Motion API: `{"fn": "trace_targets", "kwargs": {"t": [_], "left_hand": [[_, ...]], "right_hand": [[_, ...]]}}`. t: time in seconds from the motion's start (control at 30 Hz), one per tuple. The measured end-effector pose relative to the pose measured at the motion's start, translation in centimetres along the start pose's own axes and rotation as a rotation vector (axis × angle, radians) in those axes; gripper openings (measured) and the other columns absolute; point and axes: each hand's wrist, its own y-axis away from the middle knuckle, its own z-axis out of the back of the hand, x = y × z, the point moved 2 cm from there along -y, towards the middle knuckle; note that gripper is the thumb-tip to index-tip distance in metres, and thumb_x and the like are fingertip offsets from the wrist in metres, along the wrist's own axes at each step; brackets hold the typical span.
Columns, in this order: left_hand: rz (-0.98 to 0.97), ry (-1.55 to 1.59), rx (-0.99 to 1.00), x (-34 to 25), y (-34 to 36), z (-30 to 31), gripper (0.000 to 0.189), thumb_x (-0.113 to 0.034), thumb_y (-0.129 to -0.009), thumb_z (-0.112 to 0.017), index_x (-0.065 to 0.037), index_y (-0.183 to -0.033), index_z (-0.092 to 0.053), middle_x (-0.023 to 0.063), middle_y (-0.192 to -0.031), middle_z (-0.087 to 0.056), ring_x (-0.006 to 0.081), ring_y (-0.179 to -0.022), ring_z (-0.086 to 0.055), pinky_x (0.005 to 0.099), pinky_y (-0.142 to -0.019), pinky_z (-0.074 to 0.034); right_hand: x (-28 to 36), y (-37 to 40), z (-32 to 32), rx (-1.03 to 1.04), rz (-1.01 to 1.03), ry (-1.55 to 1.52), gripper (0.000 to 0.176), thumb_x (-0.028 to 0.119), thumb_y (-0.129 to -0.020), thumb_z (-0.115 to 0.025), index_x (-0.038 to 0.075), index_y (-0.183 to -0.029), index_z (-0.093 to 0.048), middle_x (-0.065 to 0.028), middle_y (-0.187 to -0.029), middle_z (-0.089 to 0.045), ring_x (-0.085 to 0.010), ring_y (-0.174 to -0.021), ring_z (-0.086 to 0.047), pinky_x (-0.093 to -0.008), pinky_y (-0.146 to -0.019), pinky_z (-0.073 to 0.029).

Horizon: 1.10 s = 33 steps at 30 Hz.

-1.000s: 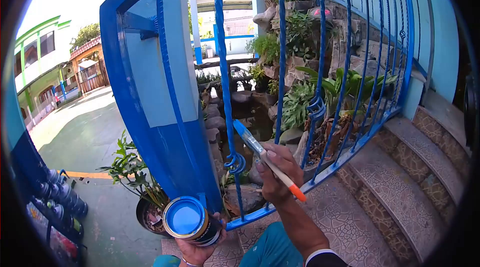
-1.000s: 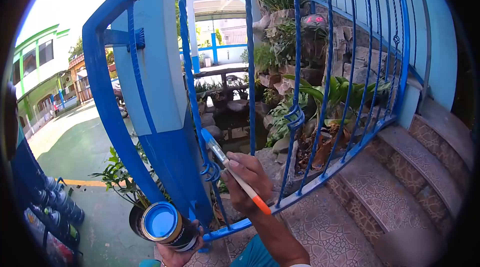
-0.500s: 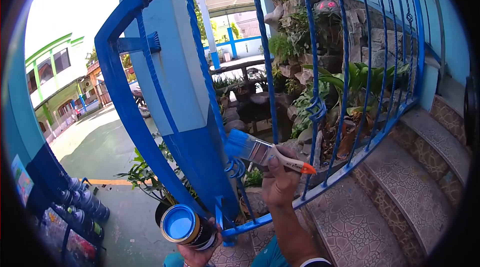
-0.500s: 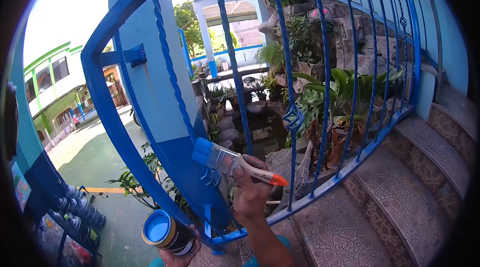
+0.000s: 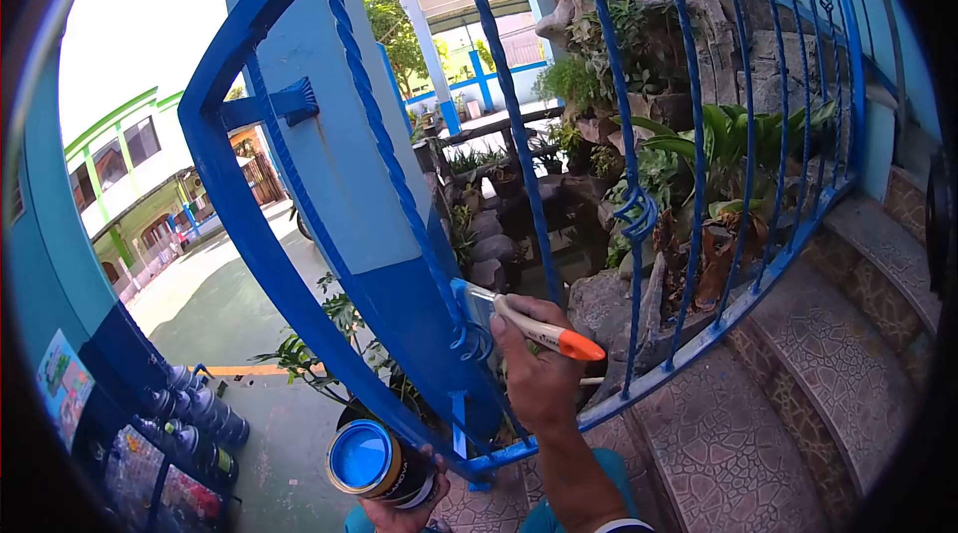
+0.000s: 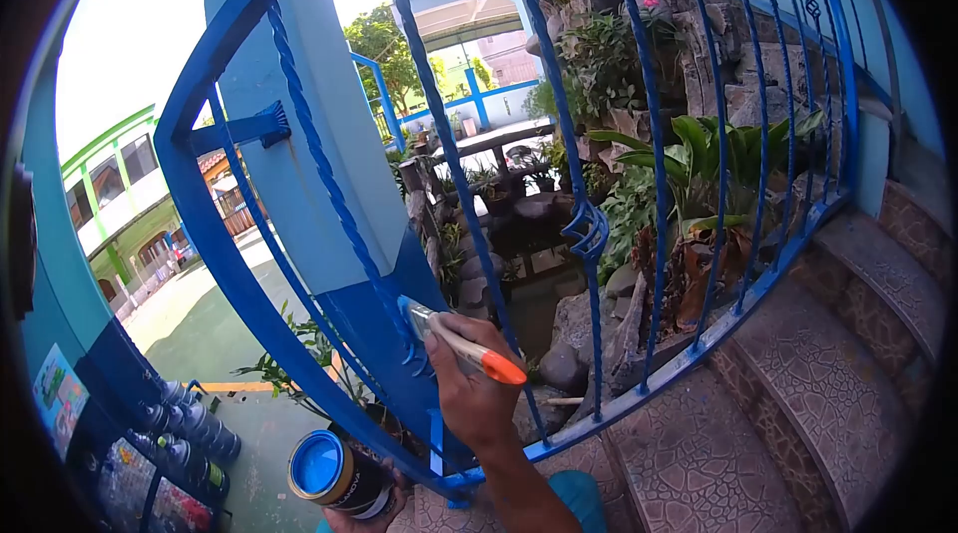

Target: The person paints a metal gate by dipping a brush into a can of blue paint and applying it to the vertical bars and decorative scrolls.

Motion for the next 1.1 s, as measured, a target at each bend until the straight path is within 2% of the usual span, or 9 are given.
{"fn": "trace_targets", "kwargs": {"t": [0.1,0.13,0.27,0.37,0.4,0.53,0.73,0.83,1.1], "left_hand": [[-0.130,-0.213,-0.010,0.8,0.2,-0.4,0.066,-0.056,-0.100,-0.055,-0.009,-0.148,-0.059,0.0191,-0.145,-0.065,0.0463,-0.136,-0.057,0.0720,-0.112,-0.045],[-0.187,-0.308,-0.016,1.0,0.4,-0.7,0.067,-0.056,-0.100,-0.056,-0.009,-0.148,-0.059,0.0192,-0.145,-0.065,0.0463,-0.136,-0.057,0.0719,-0.112,-0.045],[-0.008,0.051,0.017,0.6,0.3,0.3,0.070,-0.058,-0.098,-0.058,-0.009,-0.149,-0.058,0.0196,-0.146,-0.064,0.0464,-0.137,-0.056,0.0709,-0.112,-0.045],[0.019,0.128,-0.014,0.6,0.6,0.0,0.074,-0.060,-0.096,-0.059,-0.009,-0.150,-0.057,0.0200,-0.147,-0.063,0.0465,-0.138,-0.055,0.0698,-0.113,-0.045],[0.018,0.127,-0.006,0.6,0.7,0.0,0.075,-0.060,-0.096,-0.059,-0.009,-0.150,-0.057,0.0202,-0.148,-0.063,0.0465,-0.138,-0.055,0.0695,-0.113,-0.045],[0.005,0.104,0.080,0.5,0.9,-0.1,0.078,-0.062,-0.095,-0.060,-0.009,-0.152,-0.055,0.0207,-0.149,-0.061,0.0466,-0.139,-0.054,0.0679,-0.114,-0.045],[-0.022,0.083,0.046,0.8,1.3,0.0,0.080,-0.064,-0.095,-0.059,-0.010,-0.153,-0.054,0.0202,-0.149,-0.062,0.0462,-0.139,-0.054,0.0673,-0.115,-0.044],[0.002,0.102,0.043,0.8,1.5,-0.3,0.080,-0.066,-0.096,-0.056,-0.010,-0.154,-0.053,0.0200,-0.149,-0.062,0.0461,-0.139,-0.054,0.0675,-0.114,-0.045],[-0.011,0.095,0.049,0.8,2.6,-1.2,0.081,-0.068,-0.097,-0.050,-0.009,-0.153,-0.054,0.0211,-0.147,-0.062,0.0483,-0.136,-0.056,0.0677,-0.110,-0.049]], "right_hand": [[2.2,-0.8,-0.5,0.109,0.259,0.095,0.019,0.004,-0.095,-0.078,-0.002,-0.113,-0.074,-0.0141,-0.109,-0.076,-0.0189,-0.096,-0.075,-0.0299,-0.083,-0.060],[2.7,-0.8,-0.2,0.095,0.126,-0.017,0.019,0.002,-0.095,-0.078,-0.002,-0.114,-0.074,-0.0144,-0.108,-0.076,-0.0192,-0.096,-0.075,-0.0309,-0.083,-0.061],[2.1,-1.3,1.4,-0.056,0.067,-0.112,0.019,0.001,-0.094,-0.078,-0.001,-0.112,-0.074,-0.0141,-0.106,-0.076,-0.0181,-0.093,-0.076,-0.0319,-0.080,-0.062],[1.1,-2.0,0.7,0.014,0.128,0.088,0.017,0.002,-0.095,-0.078,0.000,-0.111,-0.074,-0.0134,-0.106,-0.076,-0.0179,-0.092,-0.076,-0.0317,-0.079,-0.062],[1.4,-1.9,0.1,0.063,0.010,0.030,0.016,0.003,-0.094,-0.078,0.000,-0.110,-0.074,-0.0131,-0.106,-0.076,-0.0184,-0.093,-0.076,-0.0321,-0.080,-0.063],[2.9,-2.4,-1.1,0.095,0.124,-0.027,0.017,0.002,-0.094,-0.078,-0.001,-0.110,-0.074,-0.0129,-0.106,-0.076,-0.0169,-0.094,-0.076,-0.0309,-0.080,-0.062],[2.8,-2.7,1.0,-0.052,0.046,-0.165,0.020,0.000,-0.093,-0.079,-0.001,-0.111,-0.072,-0.0133,-0.105,-0.075,-0.0142,-0.094,-0.074,-0.0294,-0.078,-0.062],[2.0,-2.4,0.5,0.014,0.017,-0.037,0.019,0.002,-0.090,-0.082,-0.001,-0.107,-0.073,-0.0135,-0.105,-0.075,-0.0158,-0.090,-0.075,-0.0305,-0.077,-0.063],[4.7,-6.1,-4.3,-0.014,0.232,-0.103,0.018,0.004,-0.086,-0.087,0.001,-0.096,-0.073,-0.0124,-0.100,-0.073,-0.0208,-0.086,-0.075,-0.0339,-0.072,-0.062]]}}
